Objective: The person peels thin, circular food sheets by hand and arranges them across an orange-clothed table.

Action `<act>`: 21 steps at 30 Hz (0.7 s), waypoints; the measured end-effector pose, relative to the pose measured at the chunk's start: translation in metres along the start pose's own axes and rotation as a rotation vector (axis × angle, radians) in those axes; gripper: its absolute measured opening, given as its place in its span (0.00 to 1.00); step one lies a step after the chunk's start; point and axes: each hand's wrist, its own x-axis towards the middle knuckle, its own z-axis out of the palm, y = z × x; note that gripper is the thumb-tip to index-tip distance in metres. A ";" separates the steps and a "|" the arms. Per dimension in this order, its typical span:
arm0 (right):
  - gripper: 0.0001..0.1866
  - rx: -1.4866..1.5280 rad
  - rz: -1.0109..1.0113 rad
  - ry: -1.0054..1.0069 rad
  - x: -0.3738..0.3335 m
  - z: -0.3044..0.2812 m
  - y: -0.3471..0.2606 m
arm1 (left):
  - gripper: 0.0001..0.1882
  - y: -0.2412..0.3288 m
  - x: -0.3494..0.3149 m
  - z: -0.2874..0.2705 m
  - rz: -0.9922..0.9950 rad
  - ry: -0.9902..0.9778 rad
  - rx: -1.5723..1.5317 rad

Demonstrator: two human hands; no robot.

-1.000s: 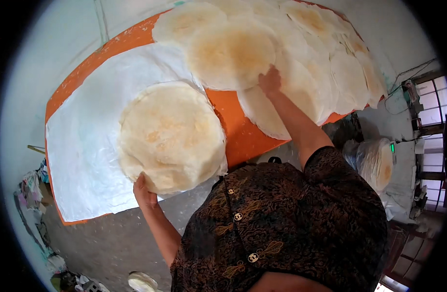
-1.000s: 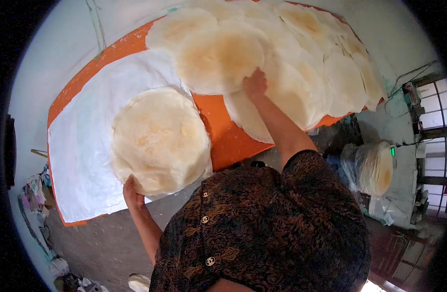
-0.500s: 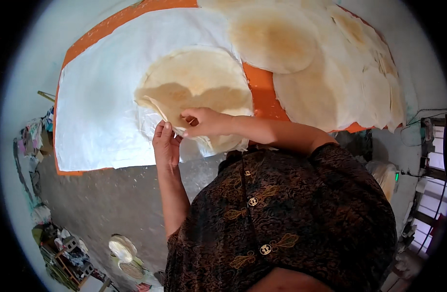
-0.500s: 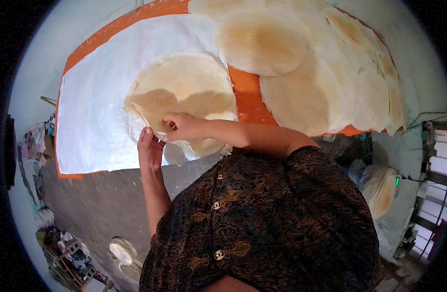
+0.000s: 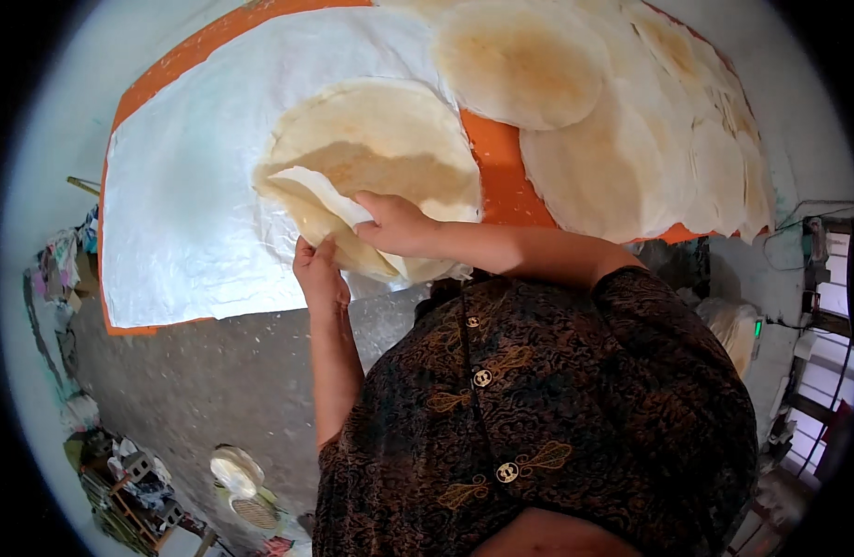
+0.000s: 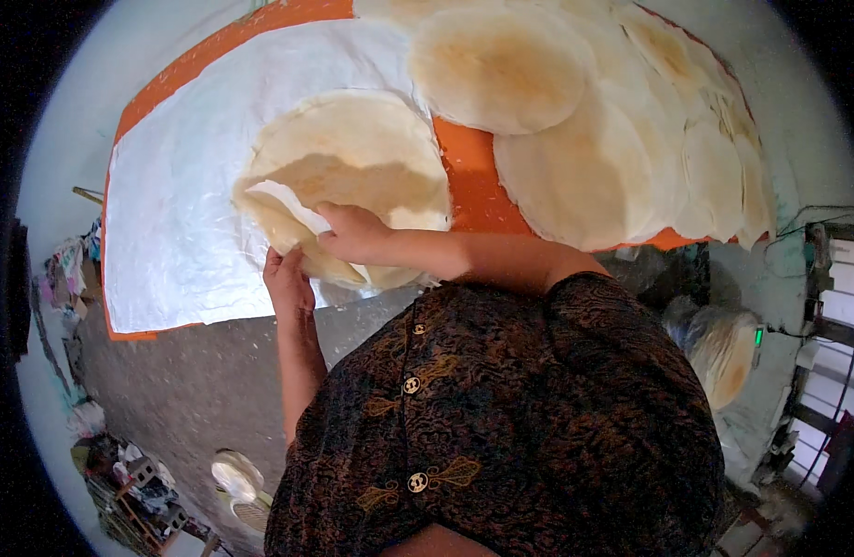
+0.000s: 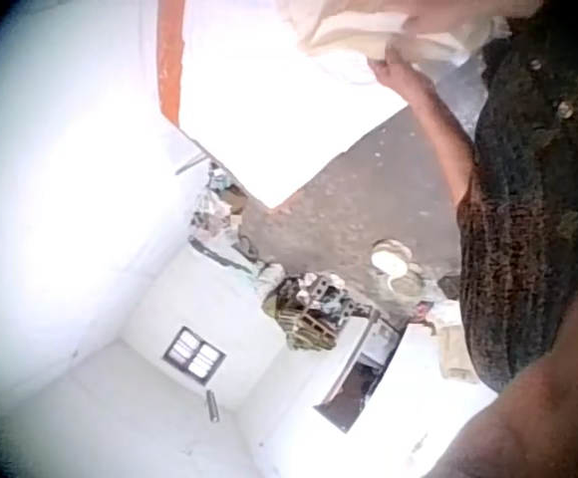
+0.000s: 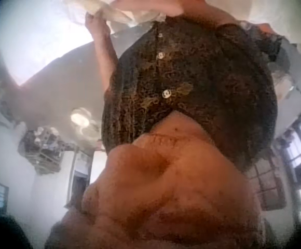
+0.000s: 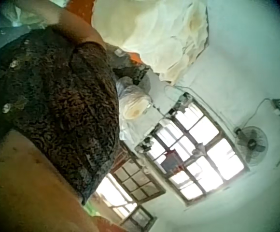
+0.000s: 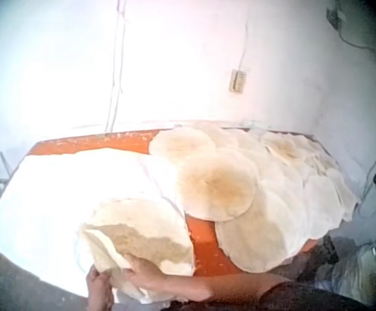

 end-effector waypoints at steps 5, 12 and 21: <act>0.19 -0.074 0.151 -0.095 0.010 -0.010 -0.003 | 0.10 0.004 -0.001 -0.004 -0.056 0.027 -0.064; 0.21 -0.245 -0.024 -0.050 0.002 -0.010 -0.030 | 0.10 0.013 -0.006 0.002 -0.109 -0.079 -0.242; 0.17 -0.402 0.088 -0.057 0.003 -0.014 -0.039 | 0.08 0.013 -0.008 0.021 0.067 -0.007 0.044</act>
